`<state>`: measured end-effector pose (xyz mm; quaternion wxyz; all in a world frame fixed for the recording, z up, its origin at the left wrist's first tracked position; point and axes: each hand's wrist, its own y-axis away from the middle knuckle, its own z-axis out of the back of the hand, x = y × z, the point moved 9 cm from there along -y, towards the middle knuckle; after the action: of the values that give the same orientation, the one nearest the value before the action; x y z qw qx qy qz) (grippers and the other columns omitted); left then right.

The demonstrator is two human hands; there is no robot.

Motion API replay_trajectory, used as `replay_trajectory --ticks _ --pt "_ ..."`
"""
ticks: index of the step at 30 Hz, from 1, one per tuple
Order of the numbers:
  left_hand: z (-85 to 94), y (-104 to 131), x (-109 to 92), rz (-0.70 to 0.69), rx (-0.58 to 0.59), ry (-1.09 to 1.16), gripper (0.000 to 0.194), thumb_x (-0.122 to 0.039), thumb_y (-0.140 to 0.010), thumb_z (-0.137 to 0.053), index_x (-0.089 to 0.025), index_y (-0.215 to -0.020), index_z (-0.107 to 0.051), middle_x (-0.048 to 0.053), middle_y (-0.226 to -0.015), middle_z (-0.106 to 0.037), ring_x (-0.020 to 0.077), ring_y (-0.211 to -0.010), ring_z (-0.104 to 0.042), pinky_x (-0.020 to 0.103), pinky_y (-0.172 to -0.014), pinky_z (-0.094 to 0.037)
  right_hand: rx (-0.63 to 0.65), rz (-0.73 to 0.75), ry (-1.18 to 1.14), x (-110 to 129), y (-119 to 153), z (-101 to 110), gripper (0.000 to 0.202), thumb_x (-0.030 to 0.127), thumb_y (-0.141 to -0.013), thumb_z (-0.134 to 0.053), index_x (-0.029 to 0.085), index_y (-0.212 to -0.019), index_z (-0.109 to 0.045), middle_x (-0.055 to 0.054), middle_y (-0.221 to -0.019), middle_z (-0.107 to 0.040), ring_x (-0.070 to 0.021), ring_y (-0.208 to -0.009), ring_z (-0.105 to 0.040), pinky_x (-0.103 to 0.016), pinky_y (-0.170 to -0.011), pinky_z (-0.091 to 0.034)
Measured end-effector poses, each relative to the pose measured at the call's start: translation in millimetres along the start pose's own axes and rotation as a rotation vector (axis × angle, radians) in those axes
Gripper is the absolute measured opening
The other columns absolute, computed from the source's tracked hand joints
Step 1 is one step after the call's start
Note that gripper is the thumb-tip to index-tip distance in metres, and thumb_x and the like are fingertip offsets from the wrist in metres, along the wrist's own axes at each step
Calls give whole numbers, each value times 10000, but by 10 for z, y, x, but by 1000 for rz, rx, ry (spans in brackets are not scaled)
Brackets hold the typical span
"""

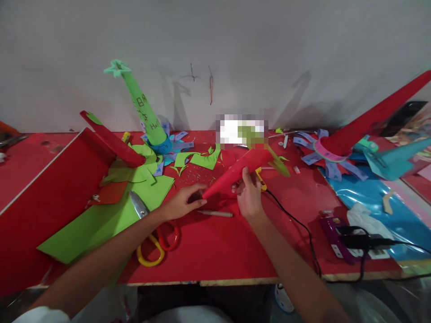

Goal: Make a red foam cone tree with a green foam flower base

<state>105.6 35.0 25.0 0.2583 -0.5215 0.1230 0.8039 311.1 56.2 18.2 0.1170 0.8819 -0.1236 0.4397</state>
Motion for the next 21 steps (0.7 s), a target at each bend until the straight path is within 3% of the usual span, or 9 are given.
replay_trajectory --ticks 6,14,21 --pt "-12 8 43 22 2 141 504 -540 -1026 -527 -138 -1316 -615 99 -1004 -735 164 -751 -641 292 -729 -513 7 40 4 70 -16 8 502 556 -699 -942 255 -850 -570 81 -700 -616 -98 -546 -512 -261 -490 -392" --pt "105 9 -98 -83 -77 -97 357 -422 -1028 -505 -154 -1167 -696 123 -1126 -764 224 -964 -693 324 -869 -518 69 11 65 48 44 -82 491 553 -723 -921 275 -955 -589 40 -839 -713 -124 -592 -544 -280 -514 -427" --pt "90 12 -72 -86 -78 -176 240 -299 -1011 -493 -176 -1085 -686 95 -1022 -760 213 -916 -697 318 -845 -523 79 36 88 48 38 -57 450 529 -744 -905 279 -947 -591 24 -890 -720 -142 -637 -567 -305 -545 -455"
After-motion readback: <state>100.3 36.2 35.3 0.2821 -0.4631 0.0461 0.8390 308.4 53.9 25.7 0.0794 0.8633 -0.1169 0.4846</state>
